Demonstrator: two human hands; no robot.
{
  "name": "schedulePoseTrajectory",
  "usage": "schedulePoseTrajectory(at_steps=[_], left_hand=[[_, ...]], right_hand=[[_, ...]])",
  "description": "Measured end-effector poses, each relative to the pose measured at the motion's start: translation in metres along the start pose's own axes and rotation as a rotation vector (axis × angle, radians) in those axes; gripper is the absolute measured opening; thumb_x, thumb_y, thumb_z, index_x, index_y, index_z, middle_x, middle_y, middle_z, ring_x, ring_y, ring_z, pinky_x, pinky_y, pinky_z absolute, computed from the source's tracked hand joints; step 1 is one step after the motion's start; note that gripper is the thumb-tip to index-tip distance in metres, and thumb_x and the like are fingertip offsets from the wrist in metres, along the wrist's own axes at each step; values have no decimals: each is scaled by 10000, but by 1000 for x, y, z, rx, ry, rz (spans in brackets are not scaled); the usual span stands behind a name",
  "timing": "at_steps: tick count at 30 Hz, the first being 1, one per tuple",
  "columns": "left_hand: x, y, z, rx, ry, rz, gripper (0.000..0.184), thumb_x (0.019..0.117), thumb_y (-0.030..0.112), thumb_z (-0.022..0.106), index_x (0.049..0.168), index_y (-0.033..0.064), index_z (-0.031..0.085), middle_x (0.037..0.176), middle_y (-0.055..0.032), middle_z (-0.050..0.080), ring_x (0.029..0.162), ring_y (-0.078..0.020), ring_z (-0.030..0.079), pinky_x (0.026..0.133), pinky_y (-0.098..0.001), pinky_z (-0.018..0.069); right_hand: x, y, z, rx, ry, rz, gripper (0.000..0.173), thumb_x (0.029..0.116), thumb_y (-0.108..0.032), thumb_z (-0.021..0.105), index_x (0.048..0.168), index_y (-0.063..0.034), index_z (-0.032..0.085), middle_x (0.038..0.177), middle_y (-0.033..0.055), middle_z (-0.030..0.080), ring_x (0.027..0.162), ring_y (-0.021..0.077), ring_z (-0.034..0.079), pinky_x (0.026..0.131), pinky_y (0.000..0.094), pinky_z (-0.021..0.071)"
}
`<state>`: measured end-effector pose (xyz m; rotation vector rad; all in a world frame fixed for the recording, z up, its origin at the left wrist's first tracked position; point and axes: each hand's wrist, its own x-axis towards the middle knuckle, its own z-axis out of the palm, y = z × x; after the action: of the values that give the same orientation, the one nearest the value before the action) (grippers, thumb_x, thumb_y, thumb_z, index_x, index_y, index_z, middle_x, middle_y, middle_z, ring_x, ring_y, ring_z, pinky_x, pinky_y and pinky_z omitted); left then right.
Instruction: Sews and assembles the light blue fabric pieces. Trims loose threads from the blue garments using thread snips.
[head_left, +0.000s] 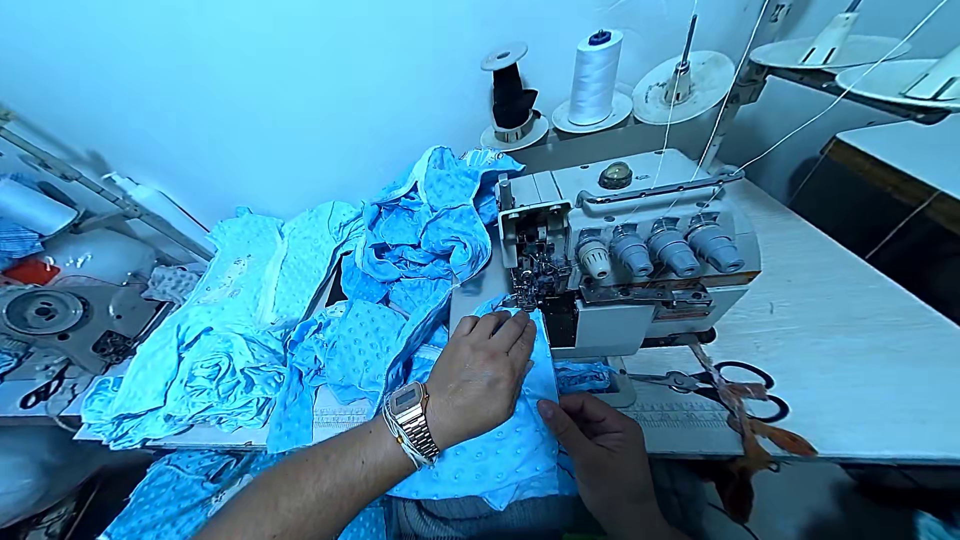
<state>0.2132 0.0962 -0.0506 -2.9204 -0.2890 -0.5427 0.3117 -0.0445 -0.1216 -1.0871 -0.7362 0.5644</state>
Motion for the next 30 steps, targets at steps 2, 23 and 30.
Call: schedulePoseTrajectory(at_steps=[2, 23, 30], left_hand=[[0, -1, 3, -24, 14, -10, 411, 1018, 235, 477, 1301, 12, 675, 1336, -148, 660, 1240, -310, 626, 972, -468, 513], [17, -53, 15, -329, 182, -128, 293, 968, 50, 515, 1092, -36, 765, 1159, -206, 712, 1097, -305, 703, 940, -394, 575], [37, -91, 19, -188, 157, 6, 266, 941, 27, 524, 1069, -30, 749, 1154, -218, 698, 1154, -372, 659, 993, -465, 536]], right_hand=[[2, 0, 0, -16, -5, -1, 109, 908, -125, 726, 806, -91, 707, 659, -59, 657, 568, -19, 604, 545, 126, 521], [21, -8, -3, -144, -16, 60, 73, 869, -82, 746, 800, -73, 725, 667, -13, 681, 553, 31, 617, 524, 163, 526], [47, -23, 8, -227, 14, 116, 143, 881, -29, 769, 777, -78, 684, 662, 0, 660, 538, 55, 580, 509, 193, 488]])
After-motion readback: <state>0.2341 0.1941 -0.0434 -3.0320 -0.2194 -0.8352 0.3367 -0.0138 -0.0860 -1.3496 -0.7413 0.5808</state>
